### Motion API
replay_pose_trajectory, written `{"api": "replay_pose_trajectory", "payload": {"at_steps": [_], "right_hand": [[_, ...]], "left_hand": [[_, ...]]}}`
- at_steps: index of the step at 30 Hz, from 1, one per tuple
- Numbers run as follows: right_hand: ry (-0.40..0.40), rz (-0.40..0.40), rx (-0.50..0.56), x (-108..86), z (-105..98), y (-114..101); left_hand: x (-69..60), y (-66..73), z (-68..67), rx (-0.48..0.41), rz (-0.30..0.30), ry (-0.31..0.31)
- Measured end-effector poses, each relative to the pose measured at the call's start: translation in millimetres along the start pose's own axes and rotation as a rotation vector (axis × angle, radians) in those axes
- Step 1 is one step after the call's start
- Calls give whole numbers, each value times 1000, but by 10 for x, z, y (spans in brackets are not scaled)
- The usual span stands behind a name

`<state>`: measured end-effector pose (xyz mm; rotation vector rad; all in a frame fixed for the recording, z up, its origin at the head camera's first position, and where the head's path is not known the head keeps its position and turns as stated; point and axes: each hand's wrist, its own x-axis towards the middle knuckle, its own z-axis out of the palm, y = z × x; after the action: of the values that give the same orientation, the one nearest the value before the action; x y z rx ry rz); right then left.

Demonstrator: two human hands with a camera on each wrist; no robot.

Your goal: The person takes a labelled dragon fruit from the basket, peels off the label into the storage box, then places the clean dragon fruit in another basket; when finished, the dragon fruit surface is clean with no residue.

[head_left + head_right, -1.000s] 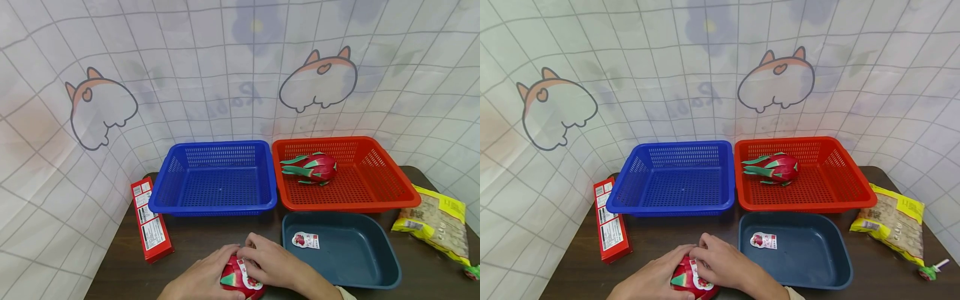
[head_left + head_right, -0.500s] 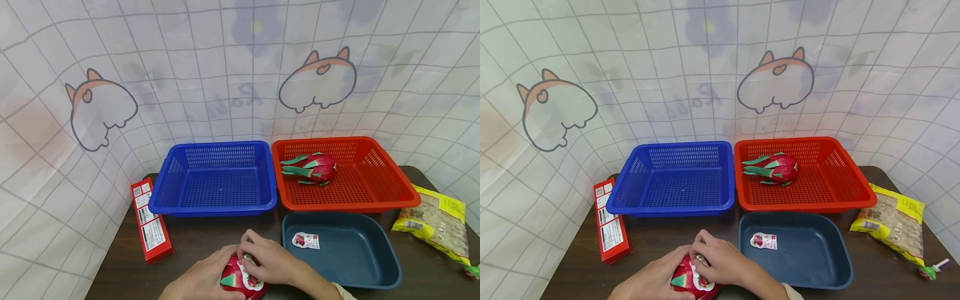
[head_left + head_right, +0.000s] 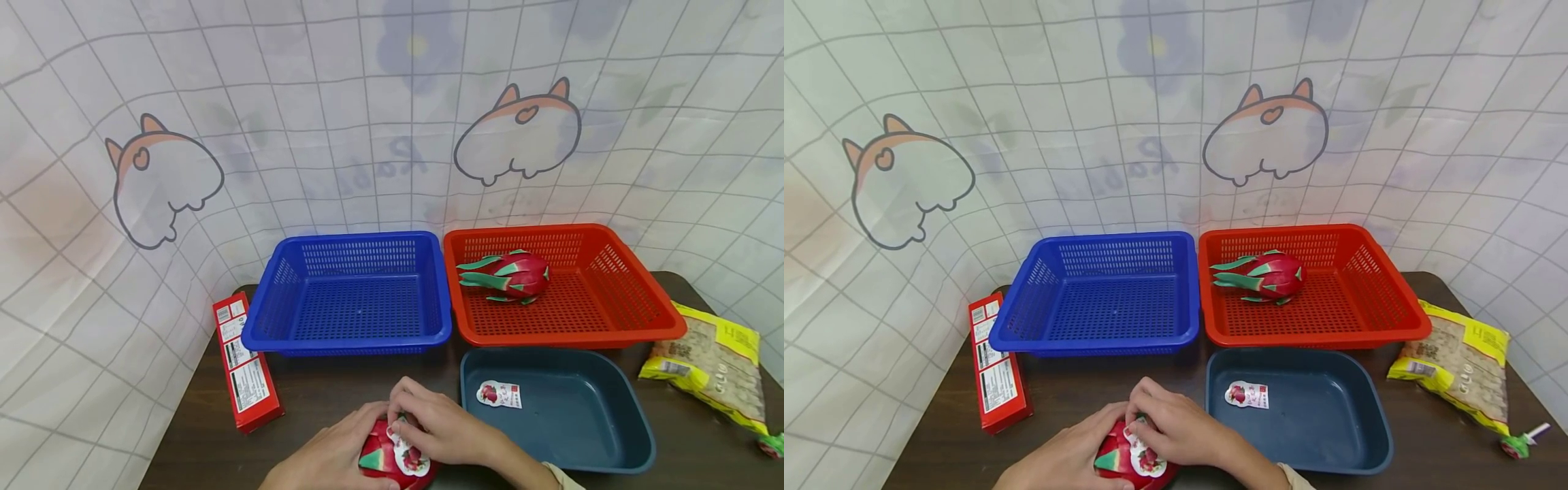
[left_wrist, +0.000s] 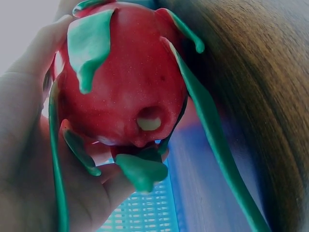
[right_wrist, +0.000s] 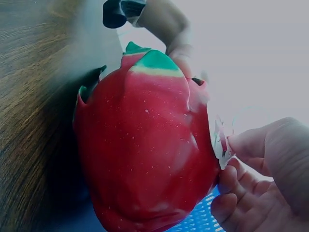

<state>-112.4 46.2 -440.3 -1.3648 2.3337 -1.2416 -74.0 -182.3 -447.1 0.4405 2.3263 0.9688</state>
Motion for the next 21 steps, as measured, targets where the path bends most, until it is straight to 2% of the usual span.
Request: {"api": "replay_pose_trajectory", "payload": {"at_steps": [9, 17, 21], "right_hand": [[18, -93, -13, 3, -19, 32], [15, -93, -17, -3, -77, 15], [10, -82, 28, -12, -98, 18]], "left_hand": [[4, -10, -4, -16, -6, -9], [14, -20, -5, -25, -2, 4], [18, -20, 2, -29, -7, -8]]}}
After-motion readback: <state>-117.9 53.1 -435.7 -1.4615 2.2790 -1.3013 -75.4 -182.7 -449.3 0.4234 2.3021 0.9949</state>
